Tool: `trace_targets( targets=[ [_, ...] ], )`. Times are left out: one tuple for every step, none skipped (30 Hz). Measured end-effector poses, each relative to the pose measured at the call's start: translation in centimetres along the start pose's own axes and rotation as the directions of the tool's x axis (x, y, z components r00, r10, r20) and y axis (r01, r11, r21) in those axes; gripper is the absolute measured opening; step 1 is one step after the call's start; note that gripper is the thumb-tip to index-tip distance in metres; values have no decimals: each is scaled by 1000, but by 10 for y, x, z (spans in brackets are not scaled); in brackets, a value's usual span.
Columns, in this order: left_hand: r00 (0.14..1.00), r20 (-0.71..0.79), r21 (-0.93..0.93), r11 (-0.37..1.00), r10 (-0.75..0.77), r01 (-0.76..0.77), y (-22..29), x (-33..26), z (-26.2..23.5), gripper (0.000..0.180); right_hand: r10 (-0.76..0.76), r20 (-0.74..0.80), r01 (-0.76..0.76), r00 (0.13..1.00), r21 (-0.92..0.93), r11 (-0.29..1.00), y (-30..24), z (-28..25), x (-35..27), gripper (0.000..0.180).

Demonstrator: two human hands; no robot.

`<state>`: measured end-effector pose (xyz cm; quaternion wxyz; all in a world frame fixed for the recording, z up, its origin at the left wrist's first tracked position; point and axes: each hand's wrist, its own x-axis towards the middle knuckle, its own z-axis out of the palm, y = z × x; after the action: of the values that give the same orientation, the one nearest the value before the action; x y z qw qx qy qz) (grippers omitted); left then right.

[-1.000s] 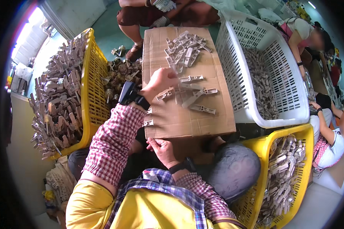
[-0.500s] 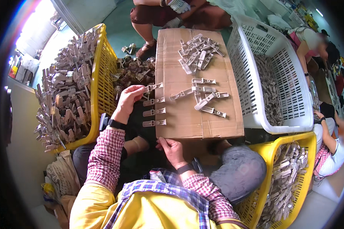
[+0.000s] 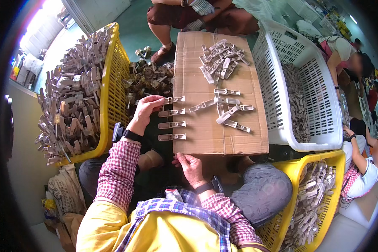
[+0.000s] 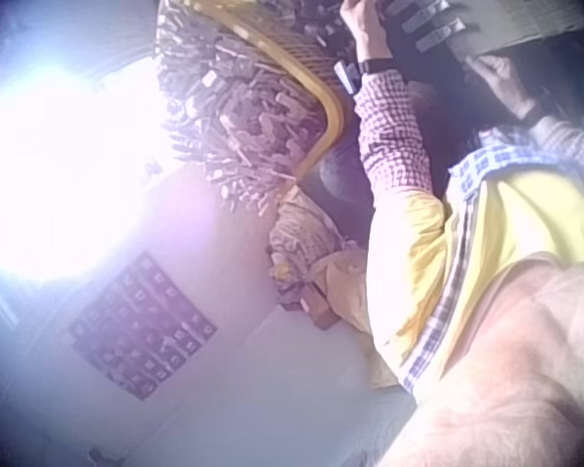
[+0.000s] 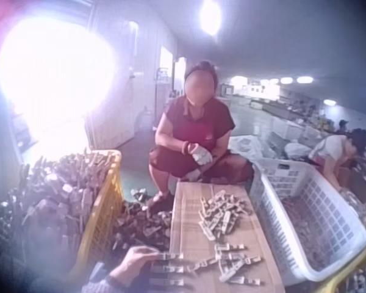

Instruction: The recorder is assembling metal cabinet hinges by placing them onto a cardboard template and fitting the components together.

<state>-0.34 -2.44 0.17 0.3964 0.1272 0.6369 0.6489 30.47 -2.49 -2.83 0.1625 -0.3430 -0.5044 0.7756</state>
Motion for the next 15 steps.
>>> trace_targets(
  targets=[
    [1000,-3,2,1000,0,0,0,0,0,17,1,0,-1,1000,4,1000,0,0,0,34],
    [1000,-5,3,1000,1,-1,1,0,0,17,0,1,0,1000,5,1000,0,0,0,34],
    [1000,-3,9,1000,6,-6,3,0,1,17,-2,1,2,1000,6,1000,0,0,0,34],
    [1000,0,14,1000,11,-11,4,0,2,18,-6,1,6,1000,5,1000,1,-1,0,34],
    [1000,9,22,1000,19,-19,6,0,4,18,-7,1,7,1000,3,1000,1,-1,0,34],
    [1000,14,29,999,24,-24,6,1,4,18,-9,3,9,1000,0,1000,2,-1,0,34],
    [999,20,36,999,29,-30,6,2,4,19,-8,5,8,1000,-3,1000,2,-1,1,34],
    [999,22,43,999,32,-33,6,3,4,19,-8,5,8,1000,-4,1000,2,-1,1,34],
    [999,22,48,998,31,-32,6,3,4,19,-7,5,7,1000,-5,1000,2,-1,1,34],
    [999,22,51,998,30,-31,5,5,4,19,-7,4,7,1000,-3,1000,2,-1,1,34],
    [999,21,52,998,25,-26,4,6,3,19,-7,4,7,1000,-2,1000,2,-1,1,34],
    [999,18,62,998,29,-30,4,6,4,18,-6,2,6,1000,-1,1000,3,-1,1,34],
    [999,16,72,997,34,-35,3,7,5,18,-6,2,6,1000,0,1000,4,-2,1,34],
    [999,11,92,995,48,-49,2,8,6,17,-7,5,7,1000,-8,1000,5,-3,2,33],
    [997,4,114,991,71,-71,3,8,6,16,-8,13,8,1000,-11,1000,6,-3,2,33]
  ],
)
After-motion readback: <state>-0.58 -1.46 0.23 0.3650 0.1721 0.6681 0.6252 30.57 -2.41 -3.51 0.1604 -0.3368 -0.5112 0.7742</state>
